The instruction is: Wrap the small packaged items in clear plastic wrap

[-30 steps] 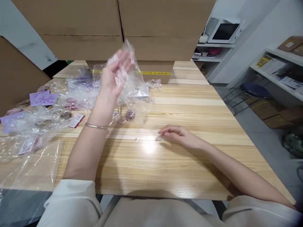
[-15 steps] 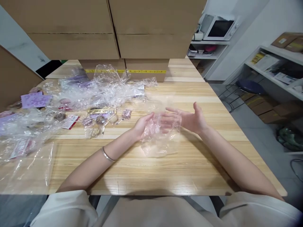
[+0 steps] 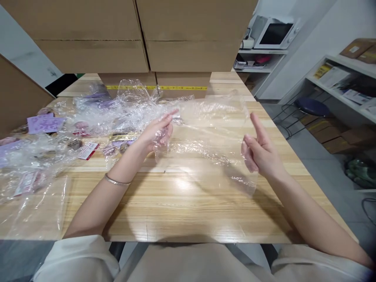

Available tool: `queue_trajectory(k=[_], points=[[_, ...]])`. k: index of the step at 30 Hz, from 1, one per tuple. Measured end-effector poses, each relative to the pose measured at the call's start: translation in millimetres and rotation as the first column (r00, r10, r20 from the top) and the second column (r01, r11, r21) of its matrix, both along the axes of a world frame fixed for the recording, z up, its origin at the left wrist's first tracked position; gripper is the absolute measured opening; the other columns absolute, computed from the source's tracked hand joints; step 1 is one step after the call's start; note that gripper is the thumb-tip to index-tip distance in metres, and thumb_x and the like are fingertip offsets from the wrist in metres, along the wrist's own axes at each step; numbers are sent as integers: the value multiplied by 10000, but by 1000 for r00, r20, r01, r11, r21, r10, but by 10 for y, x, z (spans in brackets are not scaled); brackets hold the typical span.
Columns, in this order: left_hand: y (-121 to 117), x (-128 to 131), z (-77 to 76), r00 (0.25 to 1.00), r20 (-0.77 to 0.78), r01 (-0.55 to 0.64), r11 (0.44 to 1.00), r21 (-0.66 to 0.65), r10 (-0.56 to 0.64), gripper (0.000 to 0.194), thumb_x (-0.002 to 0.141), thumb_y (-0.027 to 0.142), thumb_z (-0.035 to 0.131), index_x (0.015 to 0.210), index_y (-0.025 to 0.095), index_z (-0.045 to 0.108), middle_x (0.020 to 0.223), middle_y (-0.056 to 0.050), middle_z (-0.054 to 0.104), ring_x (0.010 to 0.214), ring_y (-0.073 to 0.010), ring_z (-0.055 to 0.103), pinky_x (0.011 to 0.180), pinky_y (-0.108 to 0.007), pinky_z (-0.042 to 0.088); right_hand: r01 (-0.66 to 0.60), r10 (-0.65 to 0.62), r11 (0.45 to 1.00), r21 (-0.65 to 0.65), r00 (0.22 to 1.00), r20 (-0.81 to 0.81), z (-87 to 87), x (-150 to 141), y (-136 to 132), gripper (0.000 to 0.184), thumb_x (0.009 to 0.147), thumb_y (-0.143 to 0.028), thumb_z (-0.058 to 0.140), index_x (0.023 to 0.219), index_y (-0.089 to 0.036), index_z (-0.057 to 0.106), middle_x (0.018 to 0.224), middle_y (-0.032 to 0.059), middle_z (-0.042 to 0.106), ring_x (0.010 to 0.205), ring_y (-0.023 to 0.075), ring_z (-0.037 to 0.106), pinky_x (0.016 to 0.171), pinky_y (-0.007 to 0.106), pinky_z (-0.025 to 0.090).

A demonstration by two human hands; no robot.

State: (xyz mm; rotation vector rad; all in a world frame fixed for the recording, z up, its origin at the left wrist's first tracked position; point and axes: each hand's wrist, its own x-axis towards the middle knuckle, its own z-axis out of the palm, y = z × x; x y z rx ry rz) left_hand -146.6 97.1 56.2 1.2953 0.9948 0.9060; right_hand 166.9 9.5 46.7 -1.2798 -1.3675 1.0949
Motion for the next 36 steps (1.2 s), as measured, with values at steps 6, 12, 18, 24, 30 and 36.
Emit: queue_trajectory(k=[6, 12, 18, 24, 30, 36], points=[[85, -70, -598, 895, -446, -31, 999, -28, 15, 289, 938, 332, 558, 1130, 128, 631, 562, 19, 551, 377, -85, 399, 379, -204, 299, 150, -25, 955, -257, 900, 435, -620, 333, 24, 809, 924, -452, 486, 1609, -193, 142, 580, -54, 534, 389, 151, 449, 370, 280, 401], [-212, -188, -615, 532, -758, 58, 877, 476, 377, 340, 994, 341, 385, 1068, 141, 650, 1083, -154, 645, 960, -264, 611, 716, -325, 459, 106, -100, 991, 78, 222, 970, -564, 291, -80, 751, 964, -474, 422, 1568, -57, 261, 1137, 251, 677, 993, 392, 675, 828, 546, 518], [-272, -202, -764, -18, -841, 220, 823, 524, 540, 586, 970, 508, 420, 1215, 1, 578, 1134, -255, 601, 1090, -387, 549, 850, -429, 446, -515, 112, 856, 48, 276, 955, -716, -103, 25, 601, 1024, -543, 302, 1555, -262, 318, 1600, 73, 370, 1498, 275, 283, 1232, 514, 215], [-201, -297, -712, 130, -883, 265, 842, 470, 452, 438, 963, 415, 466, 1140, 59, 649, 1075, -200, 612, 1068, -341, 548, 934, -433, 432, -537, 171, 840, 71, 388, 906, -994, -256, 84, 677, 994, -602, 367, 1582, -288, 245, 1650, 72, 236, 1534, 283, 152, 1247, 540, 125], [-421, 34, -459, 579, -734, 259, 775, 577, 353, 418, 918, 443, 602, 1258, 199, 614, 1123, -107, 597, 1085, -291, 507, 951, -459, 441, -536, 217, 841, 76, 463, 859, -961, -228, 95, 718, 961, -625, 437, 1580, -315, 247, 1647, 68, 242, 1528, 313, 170, 1233, 593, 133], [-762, 496, -703, 623, -777, 613, 671, 418, -85, 437, 951, 465, 562, 1269, 169, 603, 1139, -111, 589, 1077, -267, 521, 941, -424, 453, -441, 289, 895, 70, 692, 662, -971, -109, 117, 560, 1052, -452, 187, 1576, -275, 280, 1628, 40, 319, 1517, 230, 238, 1251, 551, 141]])
